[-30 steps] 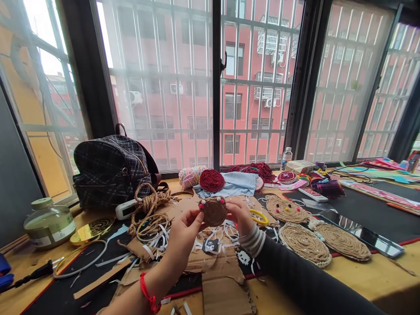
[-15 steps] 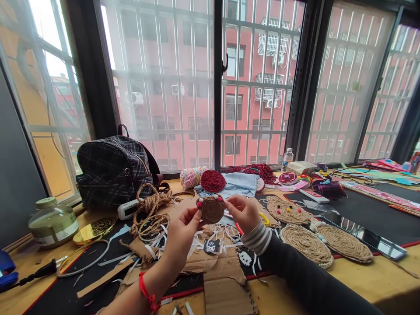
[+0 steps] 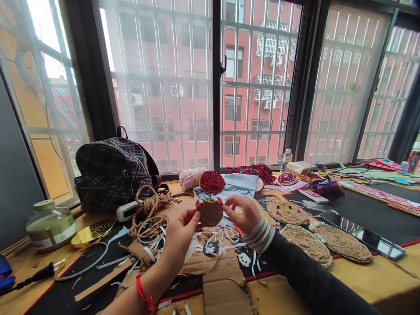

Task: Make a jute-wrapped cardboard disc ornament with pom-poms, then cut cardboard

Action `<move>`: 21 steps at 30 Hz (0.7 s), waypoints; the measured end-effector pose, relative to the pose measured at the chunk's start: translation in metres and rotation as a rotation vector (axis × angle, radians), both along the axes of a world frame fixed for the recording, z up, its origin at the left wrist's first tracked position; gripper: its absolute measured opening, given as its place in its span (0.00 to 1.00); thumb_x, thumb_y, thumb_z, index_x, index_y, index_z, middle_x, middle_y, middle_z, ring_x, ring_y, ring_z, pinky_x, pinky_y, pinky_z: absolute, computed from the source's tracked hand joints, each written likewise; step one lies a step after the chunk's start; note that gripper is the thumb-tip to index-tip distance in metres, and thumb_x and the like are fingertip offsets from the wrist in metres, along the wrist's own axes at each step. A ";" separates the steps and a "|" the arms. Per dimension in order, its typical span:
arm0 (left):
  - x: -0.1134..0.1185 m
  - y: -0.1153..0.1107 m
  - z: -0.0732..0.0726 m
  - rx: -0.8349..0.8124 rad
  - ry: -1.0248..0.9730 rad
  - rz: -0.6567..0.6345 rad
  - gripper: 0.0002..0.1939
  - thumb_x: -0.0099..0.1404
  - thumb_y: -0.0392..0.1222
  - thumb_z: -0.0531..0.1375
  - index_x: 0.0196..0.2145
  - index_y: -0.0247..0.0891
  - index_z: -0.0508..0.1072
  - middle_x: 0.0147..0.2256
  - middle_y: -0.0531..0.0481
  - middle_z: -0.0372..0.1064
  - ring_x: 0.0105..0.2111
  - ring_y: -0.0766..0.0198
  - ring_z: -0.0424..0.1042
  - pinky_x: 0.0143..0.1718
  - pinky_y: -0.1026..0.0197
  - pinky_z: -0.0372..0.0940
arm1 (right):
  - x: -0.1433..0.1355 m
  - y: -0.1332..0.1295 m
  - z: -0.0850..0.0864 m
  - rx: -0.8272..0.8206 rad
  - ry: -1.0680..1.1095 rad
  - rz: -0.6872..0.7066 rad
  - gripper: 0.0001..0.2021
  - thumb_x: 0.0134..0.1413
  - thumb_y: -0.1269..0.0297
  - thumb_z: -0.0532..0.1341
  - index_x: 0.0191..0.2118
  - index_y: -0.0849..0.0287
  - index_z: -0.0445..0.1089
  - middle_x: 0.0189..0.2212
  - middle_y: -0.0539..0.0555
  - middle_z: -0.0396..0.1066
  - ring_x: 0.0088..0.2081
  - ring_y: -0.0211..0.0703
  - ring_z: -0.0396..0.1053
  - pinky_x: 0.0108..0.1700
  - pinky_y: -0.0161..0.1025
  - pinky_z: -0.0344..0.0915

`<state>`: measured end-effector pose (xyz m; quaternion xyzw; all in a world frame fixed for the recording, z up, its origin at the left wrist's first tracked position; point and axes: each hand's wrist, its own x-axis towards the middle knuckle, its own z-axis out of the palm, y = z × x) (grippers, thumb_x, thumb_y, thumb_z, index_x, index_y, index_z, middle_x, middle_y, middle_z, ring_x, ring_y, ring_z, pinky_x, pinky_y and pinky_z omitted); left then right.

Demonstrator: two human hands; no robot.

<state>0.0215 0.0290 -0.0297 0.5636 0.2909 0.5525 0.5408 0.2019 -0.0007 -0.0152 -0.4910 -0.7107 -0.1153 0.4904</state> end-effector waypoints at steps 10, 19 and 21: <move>-0.003 0.005 -0.001 -0.003 0.011 0.025 0.19 0.45 0.51 0.67 0.30 0.33 0.74 0.28 0.48 0.75 0.29 0.60 0.73 0.31 0.60 0.69 | 0.002 0.001 0.001 -0.028 0.041 -0.003 0.06 0.53 0.67 0.53 0.31 0.59 0.66 0.23 0.51 0.74 0.26 0.40 0.71 0.31 0.35 0.62; -0.001 0.004 0.002 -0.068 0.024 0.010 0.19 0.43 0.50 0.67 0.30 0.33 0.74 0.28 0.47 0.75 0.29 0.59 0.73 0.31 0.58 0.69 | 0.005 0.004 -0.003 -0.054 -0.054 0.097 0.07 0.51 0.64 0.56 0.26 0.59 0.67 0.22 0.51 0.71 0.23 0.38 0.67 0.29 0.35 0.62; -0.002 0.005 0.001 -0.066 0.028 0.013 0.19 0.44 0.50 0.66 0.31 0.33 0.74 0.29 0.47 0.75 0.30 0.58 0.74 0.32 0.58 0.69 | 0.006 0.006 -0.005 -0.034 -0.072 0.105 0.07 0.51 0.66 0.56 0.26 0.60 0.67 0.21 0.52 0.71 0.24 0.39 0.67 0.30 0.35 0.63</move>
